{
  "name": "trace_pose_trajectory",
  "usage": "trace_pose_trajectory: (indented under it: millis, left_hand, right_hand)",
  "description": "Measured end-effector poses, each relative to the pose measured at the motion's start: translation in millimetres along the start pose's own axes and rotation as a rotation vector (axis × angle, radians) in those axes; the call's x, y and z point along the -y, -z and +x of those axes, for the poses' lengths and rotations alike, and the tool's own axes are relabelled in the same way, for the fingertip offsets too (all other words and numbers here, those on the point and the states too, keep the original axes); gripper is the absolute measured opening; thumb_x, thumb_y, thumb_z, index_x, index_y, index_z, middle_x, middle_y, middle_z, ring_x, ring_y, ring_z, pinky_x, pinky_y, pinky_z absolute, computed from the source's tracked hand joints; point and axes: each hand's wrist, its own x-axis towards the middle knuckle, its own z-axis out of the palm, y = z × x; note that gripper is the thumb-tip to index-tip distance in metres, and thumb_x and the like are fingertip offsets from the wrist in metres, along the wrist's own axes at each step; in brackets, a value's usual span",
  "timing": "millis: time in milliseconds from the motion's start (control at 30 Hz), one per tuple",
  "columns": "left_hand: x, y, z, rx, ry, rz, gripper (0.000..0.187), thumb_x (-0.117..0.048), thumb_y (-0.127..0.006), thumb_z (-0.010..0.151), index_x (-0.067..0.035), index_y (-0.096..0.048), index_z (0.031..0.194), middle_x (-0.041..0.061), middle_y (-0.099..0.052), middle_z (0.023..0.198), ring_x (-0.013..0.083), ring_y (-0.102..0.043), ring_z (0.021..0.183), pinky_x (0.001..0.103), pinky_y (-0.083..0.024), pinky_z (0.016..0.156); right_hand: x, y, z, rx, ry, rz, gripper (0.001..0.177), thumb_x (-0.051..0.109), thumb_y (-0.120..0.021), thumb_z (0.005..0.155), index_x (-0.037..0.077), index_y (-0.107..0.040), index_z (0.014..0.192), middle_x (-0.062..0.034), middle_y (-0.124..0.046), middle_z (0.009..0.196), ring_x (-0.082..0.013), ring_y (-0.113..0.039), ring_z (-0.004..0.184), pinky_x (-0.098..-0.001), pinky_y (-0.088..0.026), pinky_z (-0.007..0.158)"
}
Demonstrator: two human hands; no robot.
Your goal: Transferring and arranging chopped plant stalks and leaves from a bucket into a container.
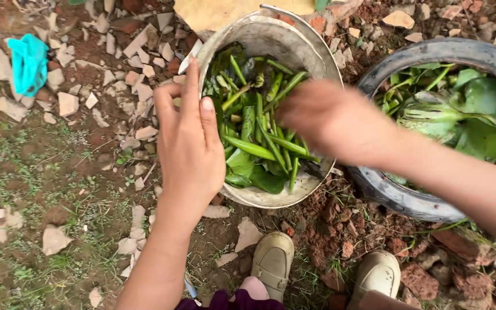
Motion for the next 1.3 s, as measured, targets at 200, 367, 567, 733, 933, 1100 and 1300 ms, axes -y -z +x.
trace_pose_trajectory:
  millis: [200, 367, 567, 733, 933, 1100, 1300]
  left_hand:
    - [5, -3, -5, -0.027, -0.006, -0.056, 0.049, -0.026, -0.038, 0.112, -0.021, -0.024, 0.159, 0.018, -0.04, 0.131, 0.0128, -0.058, 0.073, 0.02, -0.056, 0.05]
    - [16, -5, -9, -0.021, -0.003, -0.077, 0.054, -0.02, -0.043, 0.112, -0.026, -0.018, 0.159, 0.015, -0.041, 0.133, 0.0108, -0.056, 0.079, 0.019, -0.055, 0.05]
    - [31, 7, 1, -0.044, 0.006, -0.102, 0.048, -0.025, -0.035, 0.111, -0.015, -0.03, 0.157, 0.016, -0.041, 0.125, 0.0131, -0.056, 0.068, 0.022, -0.057, 0.05]
    - [26, 9, 2, -0.031, 0.043, -0.083, 0.049, -0.024, -0.037, 0.11, -0.018, -0.028, 0.158, 0.016, -0.041, 0.128, 0.013, -0.057, 0.068, 0.022, -0.057, 0.05]
    - [28, 5, -4, -0.042, 0.007, -0.082, 0.051, -0.018, -0.041, 0.111, -0.021, -0.024, 0.159, 0.014, -0.043, 0.127, 0.0107, -0.054, 0.066, 0.02, -0.052, 0.045]
    - [36, 9, 1, -0.04, 0.0, -0.077, 0.049, -0.023, -0.037, 0.111, -0.019, -0.026, 0.159, 0.016, -0.043, 0.128, 0.0132, -0.056, 0.068, 0.022, -0.056, 0.047]
    - [48, 13, 6, -0.021, 0.105, -0.139, 0.05, -0.027, -0.038, 0.109, -0.02, -0.026, 0.158, 0.015, -0.042, 0.127, 0.0137, -0.058, 0.068, 0.021, -0.058, 0.049]
  right_hand:
    - [13, -67, 64, -0.799, 0.875, -0.364, 0.004, 0.017, -0.066, 0.092, 0.014, -0.067, 0.094, -0.0014, -0.069, 0.111, -0.0224, -0.055, 0.093, -0.0354, -0.045, 0.074]
    - [12, -38, 32, -0.457, 0.687, -0.128, 0.013, 0.009, -0.08, 0.078, 0.01, -0.078, 0.091, -0.0039, -0.07, 0.103, -0.0279, -0.058, 0.103, -0.0512, -0.056, 0.105]
    - [1, -3, 25, -0.748, 0.817, 0.171, 0.004, -0.003, -0.072, 0.094, -0.001, -0.07, 0.091, -0.0125, -0.073, 0.094, -0.027, -0.07, 0.083, -0.0342, -0.064, 0.085]
    - [62, -36, 47, -0.279, 0.589, 0.273, 0.041, -0.02, -0.058, 0.08, 0.004, -0.061, 0.114, -0.0137, -0.053, 0.117, -0.0267, -0.055, 0.102, -0.0313, -0.056, 0.089]
    - [84, -97, 91, -0.478, 0.841, 0.005, 0.027, -0.015, -0.066, 0.065, -0.002, -0.07, 0.088, -0.014, -0.061, 0.094, -0.0305, -0.052, 0.086, -0.0449, -0.058, 0.079]
    - [64, -63, 73, -0.364, 0.902, 0.359, 0.018, -0.006, -0.075, 0.073, 0.004, -0.07, 0.086, -0.0111, -0.072, 0.093, -0.032, -0.071, 0.092, -0.0493, -0.036, 0.123]
    - [28, 5, 43, -0.613, 0.658, 0.865, 0.005, 0.006, -0.073, 0.096, 0.008, -0.071, 0.1, -0.0062, -0.073, 0.102, -0.0179, -0.074, 0.096, -0.0299, -0.062, 0.09]
